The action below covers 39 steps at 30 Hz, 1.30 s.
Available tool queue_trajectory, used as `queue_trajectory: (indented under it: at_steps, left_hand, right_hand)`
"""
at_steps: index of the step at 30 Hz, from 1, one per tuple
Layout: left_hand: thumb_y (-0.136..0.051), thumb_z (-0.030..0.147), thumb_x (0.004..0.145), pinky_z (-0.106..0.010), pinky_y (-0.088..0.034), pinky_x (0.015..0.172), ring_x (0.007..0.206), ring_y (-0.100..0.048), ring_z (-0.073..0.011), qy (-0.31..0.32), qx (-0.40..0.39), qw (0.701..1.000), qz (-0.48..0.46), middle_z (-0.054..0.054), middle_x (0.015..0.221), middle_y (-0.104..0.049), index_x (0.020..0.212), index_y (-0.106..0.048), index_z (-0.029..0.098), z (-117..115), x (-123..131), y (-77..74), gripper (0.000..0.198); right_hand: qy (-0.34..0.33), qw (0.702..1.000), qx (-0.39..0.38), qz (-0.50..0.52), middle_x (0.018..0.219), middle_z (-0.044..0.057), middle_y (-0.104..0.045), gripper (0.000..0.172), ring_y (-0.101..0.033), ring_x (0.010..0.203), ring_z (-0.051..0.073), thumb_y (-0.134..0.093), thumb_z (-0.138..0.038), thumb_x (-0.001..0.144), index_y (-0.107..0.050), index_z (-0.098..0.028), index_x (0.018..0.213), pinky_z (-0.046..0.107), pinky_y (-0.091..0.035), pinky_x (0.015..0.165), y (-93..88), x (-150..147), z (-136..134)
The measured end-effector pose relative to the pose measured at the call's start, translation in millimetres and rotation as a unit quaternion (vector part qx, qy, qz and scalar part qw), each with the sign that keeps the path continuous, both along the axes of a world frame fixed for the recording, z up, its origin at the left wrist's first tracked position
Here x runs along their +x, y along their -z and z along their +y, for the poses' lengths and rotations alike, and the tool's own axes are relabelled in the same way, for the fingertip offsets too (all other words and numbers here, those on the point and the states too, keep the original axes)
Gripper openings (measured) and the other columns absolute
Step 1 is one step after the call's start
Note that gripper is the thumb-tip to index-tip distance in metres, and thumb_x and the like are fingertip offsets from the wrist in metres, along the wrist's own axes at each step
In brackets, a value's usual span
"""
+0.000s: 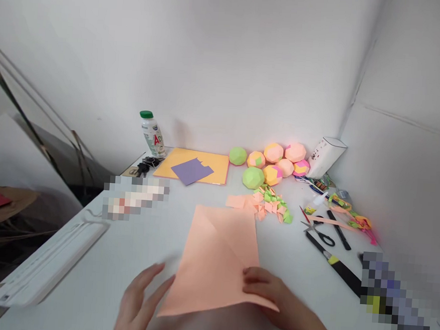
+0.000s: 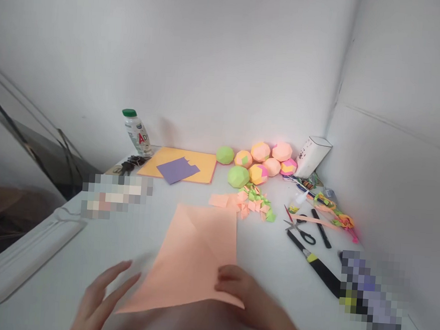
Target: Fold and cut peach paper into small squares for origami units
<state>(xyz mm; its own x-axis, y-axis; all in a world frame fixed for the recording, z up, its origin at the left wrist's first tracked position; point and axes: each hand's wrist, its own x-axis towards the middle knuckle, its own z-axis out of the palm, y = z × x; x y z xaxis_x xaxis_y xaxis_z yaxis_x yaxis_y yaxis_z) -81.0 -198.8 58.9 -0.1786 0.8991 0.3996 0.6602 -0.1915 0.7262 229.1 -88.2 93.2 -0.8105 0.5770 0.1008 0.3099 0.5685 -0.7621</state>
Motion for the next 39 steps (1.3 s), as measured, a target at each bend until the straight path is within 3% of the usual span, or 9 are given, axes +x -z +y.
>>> queue_trajectory:
  at_steps: [3,7,11,18,22,26,30,34,39]
  left_hand:
    - [-0.075,0.057,0.066,-0.042,-0.047,0.096,0.117,-0.055,-0.0321,0.122,-0.08,0.989,-0.028,-0.01,0.125,-0.061,0.113,-0.064,0.026,23,2,-1.4,0.057]
    - [-0.056,0.066,0.078,-0.023,-0.047,0.05,0.056,-0.06,-0.0166,0.025,-0.233,0.932,-0.277,-0.002,0.062,-0.063,0.082,-0.061,0.016,46,27,0.4,0.051]
    - [-0.062,0.063,0.076,-0.019,-0.037,0.045,0.048,-0.054,-0.0132,0.017,-0.255,0.879,-0.402,0.004,0.057,-0.058,0.113,-0.051,0.016,51,41,-2.5,0.061]
    - [-0.059,0.051,0.084,-0.032,-0.05,0.077,0.084,-0.065,-0.0188,0.064,-0.18,0.883,-0.429,-0.003,0.091,-0.066,0.138,-0.025,0.021,47,41,-2.1,0.071]
    - [-0.058,0.043,0.088,-0.042,-0.037,0.103,0.114,-0.056,-0.0217,0.083,-0.137,0.928,-0.337,-0.008,0.108,-0.064,0.143,-0.017,0.023,42,48,7.3,0.072]
    - [-0.051,0.038,0.092,-0.041,-0.044,0.095,0.106,-0.061,-0.0205,0.075,-0.135,0.938,-0.31,-0.008,0.103,-0.066,0.143,-0.013,0.021,42,58,14.3,0.066]
    - [-0.045,0.031,0.094,-0.038,-0.047,0.087,0.098,-0.063,-0.0188,0.098,-0.132,0.951,-0.261,-0.004,0.092,-0.066,0.143,-0.011,0.018,43,59,17.0,0.061]
    - [-0.043,0.026,0.094,-0.036,-0.047,0.088,0.099,-0.062,-0.0179,0.109,-0.117,0.962,-0.223,-0.004,0.093,-0.066,0.142,-0.013,0.018,42,56,16.0,0.057]
    - [-0.04,0.021,0.096,-0.038,-0.047,0.092,0.1,-0.063,-0.0178,0.1,-0.088,0.98,-0.149,-0.002,0.087,-0.067,0.142,-0.015,0.019,41,54,10.3,0.053]
  right_hand:
    - [0.065,0.99,-0.12,0.028,0.108,0.011,-0.063,0.034,-0.058,0.104,0.022,-0.044,-0.043,0.093,-0.069,-0.019,0.099,0.035,-0.045,0.092,-2.1,6,14]
    - [0.205,0.954,-0.219,0.017,0.079,0.005,-0.063,0.052,-0.056,0.074,0.019,-0.048,-0.063,0.085,-0.068,-0.015,0.085,0.03,-0.048,0.067,-4.9,6,24]
    - [0.254,0.939,-0.231,0.017,0.066,0.002,-0.056,0.054,-0.049,0.063,0.015,-0.051,-0.066,0.081,-0.064,-0.014,0.073,0.027,-0.042,0.056,0.1,8,26]
    - [0.336,0.912,-0.235,0.001,0.057,-0.004,-0.039,0.051,-0.036,0.055,0.011,-0.051,-0.066,0.081,-0.05,-0.018,0.065,0.024,-0.03,0.049,7.4,19,23]
    - [0.378,0.898,-0.224,-0.015,0.056,-0.006,-0.03,0.051,-0.029,0.053,0.009,-0.051,-0.066,0.08,-0.039,-0.02,0.061,0.023,-0.024,0.046,1.1,22,13]
    - [0.383,0.908,-0.162,-0.054,0.055,-0.005,-0.036,0.046,-0.035,0.051,0.01,-0.05,-0.064,0.083,-0.052,-0.02,0.069,0.023,-0.031,0.046,-4.1,27,6]
    - [0.33,0.937,0.045,-0.108,0.083,0.004,-0.063,0.045,-0.058,0.07,0.017,-0.049,-0.048,0.09,-0.052,-0.02,0.124,0.029,-0.048,0.059,-12.2,28,12]
    - [0.18,0.895,0.38,-0.149,0.092,0.009,-0.066,0.024,-0.055,0.107,0.028,-0.049,-0.025,0.092,-0.062,-0.018,0.11,0.046,-0.043,0.092,-19.7,0,21]
    - [0.05,0.893,0.423,-0.147,0.071,0.007,-0.058,0.036,-0.054,0.088,0.023,-0.038,-0.002,0.087,-0.061,-0.01,0.113,0.037,-0.047,0.075,-0.4,-44,27]
